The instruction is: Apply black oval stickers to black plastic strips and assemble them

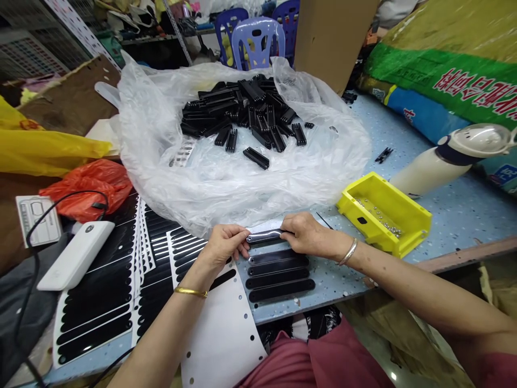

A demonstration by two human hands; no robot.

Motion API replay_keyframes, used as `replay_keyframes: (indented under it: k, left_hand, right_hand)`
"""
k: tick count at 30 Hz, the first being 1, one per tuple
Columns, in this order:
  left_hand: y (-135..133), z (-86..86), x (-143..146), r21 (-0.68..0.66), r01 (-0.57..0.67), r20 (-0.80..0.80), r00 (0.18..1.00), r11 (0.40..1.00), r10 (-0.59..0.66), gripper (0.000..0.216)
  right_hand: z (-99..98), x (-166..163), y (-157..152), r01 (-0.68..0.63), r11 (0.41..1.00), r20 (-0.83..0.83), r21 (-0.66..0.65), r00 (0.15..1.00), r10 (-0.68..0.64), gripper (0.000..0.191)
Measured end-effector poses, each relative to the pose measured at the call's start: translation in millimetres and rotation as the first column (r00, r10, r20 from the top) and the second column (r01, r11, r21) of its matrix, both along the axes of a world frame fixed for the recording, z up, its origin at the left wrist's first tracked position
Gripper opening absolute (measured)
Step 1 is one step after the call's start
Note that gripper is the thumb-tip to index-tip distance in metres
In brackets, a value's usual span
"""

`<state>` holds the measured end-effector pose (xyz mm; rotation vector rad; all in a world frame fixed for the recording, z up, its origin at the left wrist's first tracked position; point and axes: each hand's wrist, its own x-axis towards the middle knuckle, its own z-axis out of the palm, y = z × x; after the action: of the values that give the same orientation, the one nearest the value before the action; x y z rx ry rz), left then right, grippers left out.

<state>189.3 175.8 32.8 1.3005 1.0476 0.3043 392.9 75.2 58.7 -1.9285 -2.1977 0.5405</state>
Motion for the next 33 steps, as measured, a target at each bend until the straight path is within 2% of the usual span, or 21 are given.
replay_keyframes:
  k: [4,9,16,20,26,33]
  left_hand:
    - [1.1,1.5,-1.1,0.011,0.000,0.003,1.000,1.000,0.000,0.029]
    - [-2.5,5.9,-7.8,0.052,0.073,0.055,0.996,0.996,-0.076,0.034]
    - [-7.5,-9.4,-9.4,0.124,0.010,0.059,0.998,0.992,-0.017,0.029]
    - [-6.3,-13.1,-9.5,0.110,0.019,0.062,0.998,0.994,-0.026,0.028]
    - [-6.0,-10.5,-8.7,0.097,0.017,0.076,0.997,0.995,-0.024,0.029]
    - [-7.3,-5.8,-5.8,0.077,0.007,0.078,0.997,0.997,-0.013,0.029]
  right_hand:
    - [-0.4,0.6,-0.8,0.017,1.000,-0.012,0.010,1.000,-0.016,0.012]
    - [0.5,2.0,0.3,0.004,1.000,-0.024,-0.014,1.000,-0.004,0.013]
    - [6.8,1.4,1.7,-0.003,0.999,0.021,-0.037,1.000,0.004,0.014]
    - [8.8,2.4,-1.8,-0.002,0.999,0.013,-0.040,1.000,0.002,0.014]
    - [7.9,4.7,-6.7,0.023,0.999,-0.083,0.030,0.996,-0.020,0.010]
    - [5.8,6.1,-9.9,0.059,0.997,-0.128,0.051,0.990,-0.052,0.011]
